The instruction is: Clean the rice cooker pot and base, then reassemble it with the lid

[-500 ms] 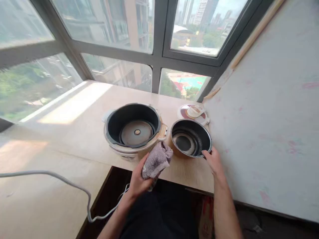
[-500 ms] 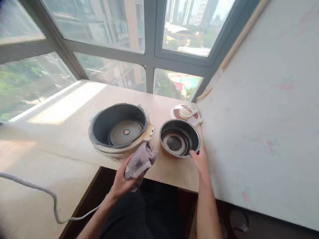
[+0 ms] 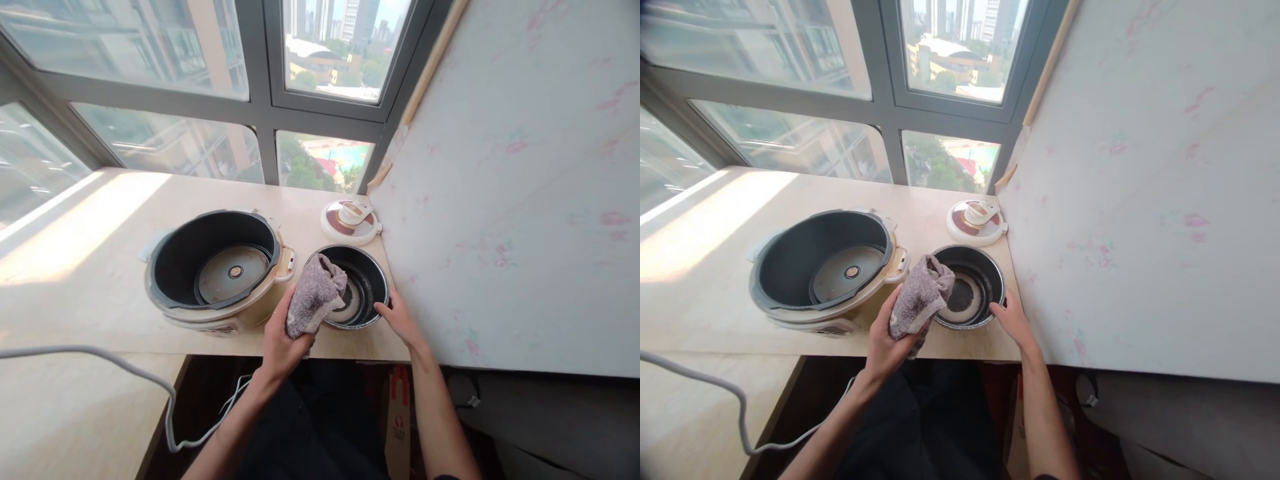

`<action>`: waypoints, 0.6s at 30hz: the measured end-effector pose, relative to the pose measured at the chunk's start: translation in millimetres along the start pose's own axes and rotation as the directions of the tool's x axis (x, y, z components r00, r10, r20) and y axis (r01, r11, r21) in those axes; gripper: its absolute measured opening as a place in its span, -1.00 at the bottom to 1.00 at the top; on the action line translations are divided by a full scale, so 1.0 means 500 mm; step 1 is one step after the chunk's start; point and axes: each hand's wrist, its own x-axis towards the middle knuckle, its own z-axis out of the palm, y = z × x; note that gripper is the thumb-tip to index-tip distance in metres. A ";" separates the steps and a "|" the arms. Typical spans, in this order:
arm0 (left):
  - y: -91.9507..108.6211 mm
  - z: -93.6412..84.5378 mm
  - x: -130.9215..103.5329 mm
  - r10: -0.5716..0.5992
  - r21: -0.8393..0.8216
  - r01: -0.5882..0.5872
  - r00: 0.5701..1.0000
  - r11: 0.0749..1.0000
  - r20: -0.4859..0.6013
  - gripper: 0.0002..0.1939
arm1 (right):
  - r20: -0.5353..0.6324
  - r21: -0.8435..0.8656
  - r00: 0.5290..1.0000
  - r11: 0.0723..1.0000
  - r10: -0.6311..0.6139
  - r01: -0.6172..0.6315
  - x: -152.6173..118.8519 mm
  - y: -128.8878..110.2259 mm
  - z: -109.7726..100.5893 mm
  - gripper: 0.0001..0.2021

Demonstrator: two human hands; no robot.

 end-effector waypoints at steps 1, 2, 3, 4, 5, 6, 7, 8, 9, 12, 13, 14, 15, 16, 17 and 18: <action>0.008 0.010 0.014 0.024 0.041 -0.025 1.000 0.999 0.014 -0.20 | -0.002 -0.002 1.000 1.000 0.000 0.000 -0.002 0.003 0.000 -0.52; 0.017 0.019 0.030 0.040 0.096 -0.044 0.998 0.994 0.038 -0.17 | -0.007 -0.005 1.000 1.000 0.002 -0.002 -0.003 0.006 0.000 -0.51; 0.027 0.029 0.049 0.042 0.161 -0.053 0.997 0.986 0.071 -0.13 | -0.009 -0.009 1.000 1.000 0.005 -0.005 -0.003 0.009 0.000 -0.50; 0.037 0.039 0.071 0.024 0.232 -0.052 0.992 0.971 0.120 -0.10 | -0.012 -0.013 1.000 1.000 0.008 -0.008 -0.004 0.012 0.000 -0.49; 0.047 0.049 0.093 -0.014 0.302 -0.045 0.982 0.952 0.190 -0.09 | -0.016 -0.017 1.000 1.000 0.011 -0.011 -0.004 0.014 0.000 -0.49; 0.057 0.062 0.116 -0.057 0.364 -0.050 0.959 0.930 0.278 -0.10 | -0.019 -0.022 1.000 1.000 0.013 -0.014 -0.004 0.016 0.000 -0.48; 0.065 0.075 0.139 -0.094 0.415 -0.076 0.923 0.906 0.374 -0.11 | -0.024 -0.025 1.000 1.000 0.014 -0.015 -0.005 0.018 0.001 -0.48; 0.071 0.091 0.160 -0.130 0.454 -0.108 0.878 0.884 0.462 -0.14 | -0.029 -0.026 0.999 1.000 0.016 -0.017 -0.005 0.019 0.001 -0.47; 0.075 0.108 0.179 -0.161 0.479 -0.142 0.828 0.867 0.537 -0.16 | -0.030 -0.026 0.999 1.000 0.016 -0.016 -0.006 0.020 0.002 -0.46; 0.071 0.167 0.216 -0.238 0.527 -0.190 0.732 0.828 0.638 -0.23 | -0.010 -0.001 1.000 1.000 0.005 -0.005 -0.009 0.026 0.005 -0.44; 0.065 0.187 0.222 -0.251 0.533 -0.199 0.715 0.822 0.653 -0.24 | -0.003 0.014 1.000 1.000 0.000 0.000 -0.010 0.028 0.007 -0.44; 0.058 0.205 0.226 -0.265 0.535 -0.206 0.692 0.819 0.672 -0.24 | -0.002 0.031 1.000 1.000 -0.005 0.005 -0.011 0.031 0.009 -0.45; 0.051 0.221 0.228 -0.282 0.532 -0.210 0.661 0.821 0.696 -0.21 | -0.004 0.046 1.000 0.999 -0.011 0.011 -0.011 0.034 0.011 -0.45; 0.043 0.234 0.230 -0.303 0.523 -0.209 0.618 0.826 0.725 -0.17 | -0.011 0.060 1.000 0.998 -0.018 0.019 -0.012 0.036 0.013 -0.46; 0.035 0.246 0.230 -0.331 0.514 -0.202 0.563 0.833 0.758 -0.12 | -0.018 0.071 0.999 0.997 -0.027 0.028 -0.013 0.038 0.016 -0.46; 0.027 0.255 0.230 -0.359 0.505 -0.191 0.501 0.842 0.788 -0.06 | -0.029 0.080 0.999 0.996 -0.037 0.039 -0.014 0.040 0.019 -0.46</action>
